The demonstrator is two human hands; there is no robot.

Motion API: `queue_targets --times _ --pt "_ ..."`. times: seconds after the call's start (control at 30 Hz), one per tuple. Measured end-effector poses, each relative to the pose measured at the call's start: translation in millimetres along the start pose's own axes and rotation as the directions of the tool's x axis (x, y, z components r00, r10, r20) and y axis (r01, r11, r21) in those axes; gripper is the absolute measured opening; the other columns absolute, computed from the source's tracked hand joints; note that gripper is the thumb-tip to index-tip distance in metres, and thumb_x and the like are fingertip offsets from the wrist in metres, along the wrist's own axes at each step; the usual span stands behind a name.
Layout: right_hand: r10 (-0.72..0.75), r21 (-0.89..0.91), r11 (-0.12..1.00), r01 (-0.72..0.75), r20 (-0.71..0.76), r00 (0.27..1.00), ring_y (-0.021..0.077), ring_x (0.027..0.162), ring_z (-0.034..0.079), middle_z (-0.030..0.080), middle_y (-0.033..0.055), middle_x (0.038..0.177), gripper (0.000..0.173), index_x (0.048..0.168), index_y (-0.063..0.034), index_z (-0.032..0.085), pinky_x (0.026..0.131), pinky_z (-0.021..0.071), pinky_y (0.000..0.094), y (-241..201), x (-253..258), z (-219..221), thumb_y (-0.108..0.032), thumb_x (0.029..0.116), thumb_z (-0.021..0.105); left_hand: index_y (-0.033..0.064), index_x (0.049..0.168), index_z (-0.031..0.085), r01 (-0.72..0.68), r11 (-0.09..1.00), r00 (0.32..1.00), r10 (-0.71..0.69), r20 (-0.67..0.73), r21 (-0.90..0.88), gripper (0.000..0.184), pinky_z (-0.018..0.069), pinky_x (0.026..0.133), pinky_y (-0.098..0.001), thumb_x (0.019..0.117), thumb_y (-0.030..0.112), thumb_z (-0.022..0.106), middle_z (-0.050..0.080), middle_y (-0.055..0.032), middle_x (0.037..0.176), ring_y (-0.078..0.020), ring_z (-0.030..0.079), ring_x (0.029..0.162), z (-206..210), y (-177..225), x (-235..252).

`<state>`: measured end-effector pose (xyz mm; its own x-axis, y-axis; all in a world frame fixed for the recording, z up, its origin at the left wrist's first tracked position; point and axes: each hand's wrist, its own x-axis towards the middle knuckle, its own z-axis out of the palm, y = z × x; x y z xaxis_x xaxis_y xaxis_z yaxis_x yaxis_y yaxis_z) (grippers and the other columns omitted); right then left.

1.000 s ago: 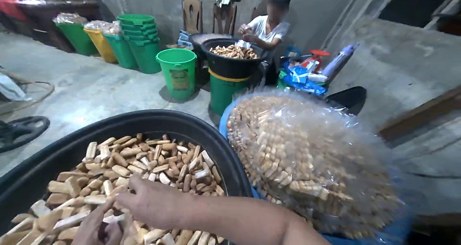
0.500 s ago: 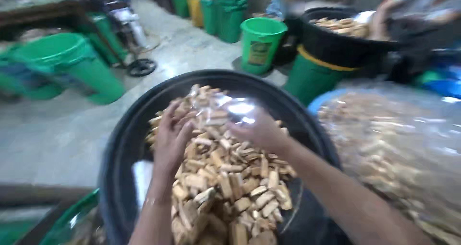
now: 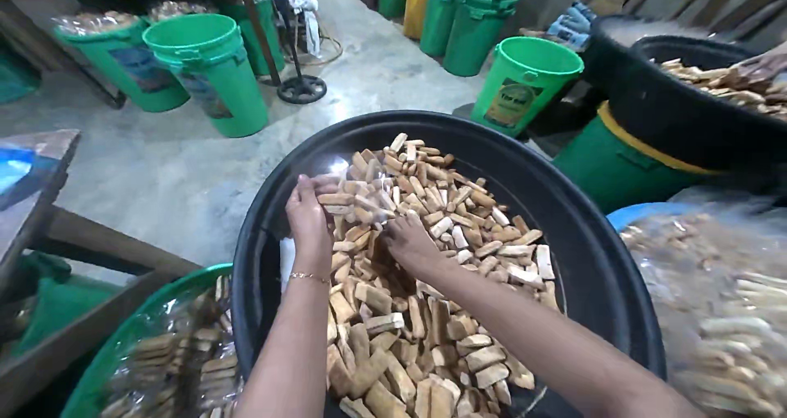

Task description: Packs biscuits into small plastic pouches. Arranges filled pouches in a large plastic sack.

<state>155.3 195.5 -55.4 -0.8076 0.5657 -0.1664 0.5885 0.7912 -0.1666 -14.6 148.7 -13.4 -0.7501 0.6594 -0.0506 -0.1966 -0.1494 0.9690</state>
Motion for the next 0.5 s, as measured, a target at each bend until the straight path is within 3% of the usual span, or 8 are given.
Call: queue_targets --times 0.07,0.13,0.2,0.27,0.33,0.37,0.43,0.5 --pt "0.031 0.093 0.995 -0.024 -0.07 0.997 0.0471 0.124 0.058 0.062 0.0297 0.129 0.032 0.128 0.0078 0.064 0.107 0.0425 0.06 6 -4 -7 0.004 0.1011 0.046 0.0006 0.104 0.062 0.042 0.999 0.999 -0.042 0.011 0.002 0.046 0.0561 0.068 -0.0276 0.1132 0.033 0.03 0.068 -0.0026 0.079 -0.0099 0.066 0.07 2 -2 -1" --pt "0.127 0.303 0.947 -0.108 -0.044 0.991 0.0422 0.115 0.065 0.067 0.026 0.122 0.035 0.135 0.0023 0.06 0.1 0.049 0.058 7 -21 -37 -0.003 0.1036 0.046 -0.0007 0.108 0.06 0.102 0.995 0.995 -0.102 0.013 -0.001 0.046 0.056 0.067 -0.0281 0.1132 0.033 0.029 0.066 -0.0049 0.082 -0.0113 0.065 0.071 3 -2 -2" --pt "0.175 0.563 0.825 -0.047 -0.176 0.969 0.0282 0.084 0.067 0.07 0.0199 0.1 0.035 0.132 0.0012 0.062 0.079 0.055 0.0447 14 -48 -56 -0.006 0.1011 0.047 -0.0016 0.112 0.059 0.167 0.986 0.986 -0.167 -0.005 -0.023 0.046 0.056 0.066 -0.0277 0.1133 0.033 0.029 0.066 -0.0069 0.085 -0.0117 0.065 0.069 7 -1 -5" --pt "0.206 0.708 0.696 0.123 -0.361 0.91 0.0059 0.069 0.06 0.066 0.0044 0.09 0.031 0.122 0.0005 0.064 0.064 0.0531 0.0251 19 -76 -66 -0.015 0.1032 0.046 -0.0027 0.118 0.058 0.217 0.975 0.976 -0.216 0.018 -0.053 0.048 0.0572 0.071 -0.0307 0.1132 0.034 0.029 0.066 -0.0096 0.093 -0.0141 0.066 0.075 12 -1 -9" --pt "0.222 0.659 0.691 0.298 -0.585 0.78 -0.0071 0.067 0.053 0.062 -0.0069 0.087 0.028 0.114 -0.0008 0.064 0.06 0.0473 0.0132 20 -93 -71 -0.021 0.1039 0.049 -0.0011 0.118 0.058 0.257 0.964 0.966 -0.255 0.04 -0.064 0.047 0.0566 0.071 -0.0315 0.113 0.035 0.03 0.066 -0.0097 0.093 -0.0151 0.066 0.076 22 2 -17" --pt "0.233 0.614 0.719 0.325 -0.654 0.72 -0.0082 0.068 0.053 0.062 -0.0084 0.085 0.028 0.116 -0.0004 0.062 0.061 0.0469 0.0125 18 -98 -75 -0.022 0.1027 0.051 -0.0004 0.116 0.058 0.265 0.962 0.963 -0.26 0.072 -0.066 0.045 0.0577 0.069 -0.031 0.1132 0.034 0.029 0.066 -0.0087 0.09 -0.0145 0.066 0.074 26 5 -22" --pt "0.263 0.576 0.758 0.308 -0.701 0.663 -0.0037 0.076 0.061 0.068 -0.0025 0.092 0.034 0.124 0.0039 0.056 0.068 0.0527 0.0165 13 -105 -83 -0.019 0.0978 0.054 -0.0006 0.113 0.059 0.265 0.961 0.957 -0.252 0.145 -0.076 0.044 0.0589 0.066 -0.0311 0.1137 0.03 0.028 0.068 -0.0078 0.088 -0.0144 0.068 0.073 33 10 -34" --pt "0.295 0.552 0.789 0.269 -0.725 0.623 0.0007 0.086 0.067 0.071 0.0035 0.099 0.028 0.117 0.0038 0.063 0.078 0.0567 0.0187 8 -104 -88 -0.015 0.0974 0.058 -0.0007 0.113 0.057 0.263 0.961 0.945 -0.238 0.226 -0.09 0.043 0.0589 0.07 -0.03 0.114 0.028 0.025 0.07 -0.0059 0.089 -0.013 0.069 0.076 38 13 -45"
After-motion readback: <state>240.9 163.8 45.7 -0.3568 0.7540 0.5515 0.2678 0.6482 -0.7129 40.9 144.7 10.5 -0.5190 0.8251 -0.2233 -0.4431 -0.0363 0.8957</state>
